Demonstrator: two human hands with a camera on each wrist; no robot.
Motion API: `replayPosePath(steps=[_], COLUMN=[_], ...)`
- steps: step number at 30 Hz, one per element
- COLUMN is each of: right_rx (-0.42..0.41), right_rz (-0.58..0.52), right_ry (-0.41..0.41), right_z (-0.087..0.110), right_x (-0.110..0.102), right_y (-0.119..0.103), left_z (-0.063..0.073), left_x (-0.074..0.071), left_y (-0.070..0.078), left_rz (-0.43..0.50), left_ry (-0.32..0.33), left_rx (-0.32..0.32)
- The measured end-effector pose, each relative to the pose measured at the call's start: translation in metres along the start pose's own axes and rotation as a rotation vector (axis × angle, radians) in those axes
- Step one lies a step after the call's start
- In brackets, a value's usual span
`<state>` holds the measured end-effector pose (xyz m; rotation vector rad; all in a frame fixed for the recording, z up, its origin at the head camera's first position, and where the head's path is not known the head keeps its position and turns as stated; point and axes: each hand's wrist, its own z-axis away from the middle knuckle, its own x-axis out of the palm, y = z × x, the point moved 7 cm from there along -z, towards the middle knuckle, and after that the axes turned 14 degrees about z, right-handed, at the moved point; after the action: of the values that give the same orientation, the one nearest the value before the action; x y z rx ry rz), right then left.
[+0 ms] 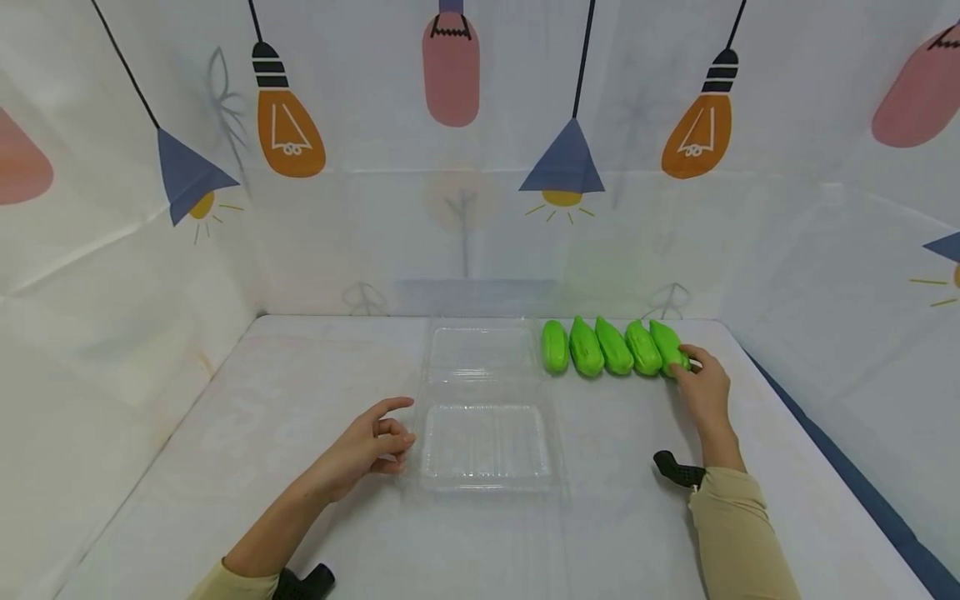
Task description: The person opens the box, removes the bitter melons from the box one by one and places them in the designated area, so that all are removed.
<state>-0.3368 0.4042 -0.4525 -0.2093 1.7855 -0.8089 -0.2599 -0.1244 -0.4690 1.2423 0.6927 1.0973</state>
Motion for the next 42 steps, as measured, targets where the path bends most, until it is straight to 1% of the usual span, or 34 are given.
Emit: replayPosePath(steps=[8,13,20,29,32,36,40,42], right_rx=[-0.001,0.023,0.040,-0.003,-0.019,-0.055,-0.137,-0.184], right_rz=[0.007,-0.011,-0.023,-0.012,-0.009,0.007,0.036,0.049], right_ry=[-0.015,-0.024,0.022,0.086,0.075,0.062,0.080,0.074], right_z=[0.000,0.000,0.001,0.000,0.001,0.002,0.006,0.009], right_x=[0.000,-0.001,-0.005,-0.009,-0.007,-0.006,-0.008,-0.007], right_y=[0.002,0.002,0.004,-0.003,-0.007,-0.013,-0.020,-0.023], left_z=[-0.001,-0.001,-0.002,-0.001,-0.001,-0.003,-0.005,-0.005], left_x=[0.002,0.003,0.003,0.003,0.001,-0.004,-0.011,-0.015], left_y=[0.000,0.000,-0.001,0.000,0.001,0.002,0.006,0.009], left_rz=[0.000,0.005,0.015,0.010,0.002,-0.058,-0.143,-0.179], left_ry=[-0.001,-0.009,-0.017,0.006,0.033,0.093,0.174,0.208], left_rx=[0.001,0.006,0.009,0.012,0.014,0.040,0.094,0.119])
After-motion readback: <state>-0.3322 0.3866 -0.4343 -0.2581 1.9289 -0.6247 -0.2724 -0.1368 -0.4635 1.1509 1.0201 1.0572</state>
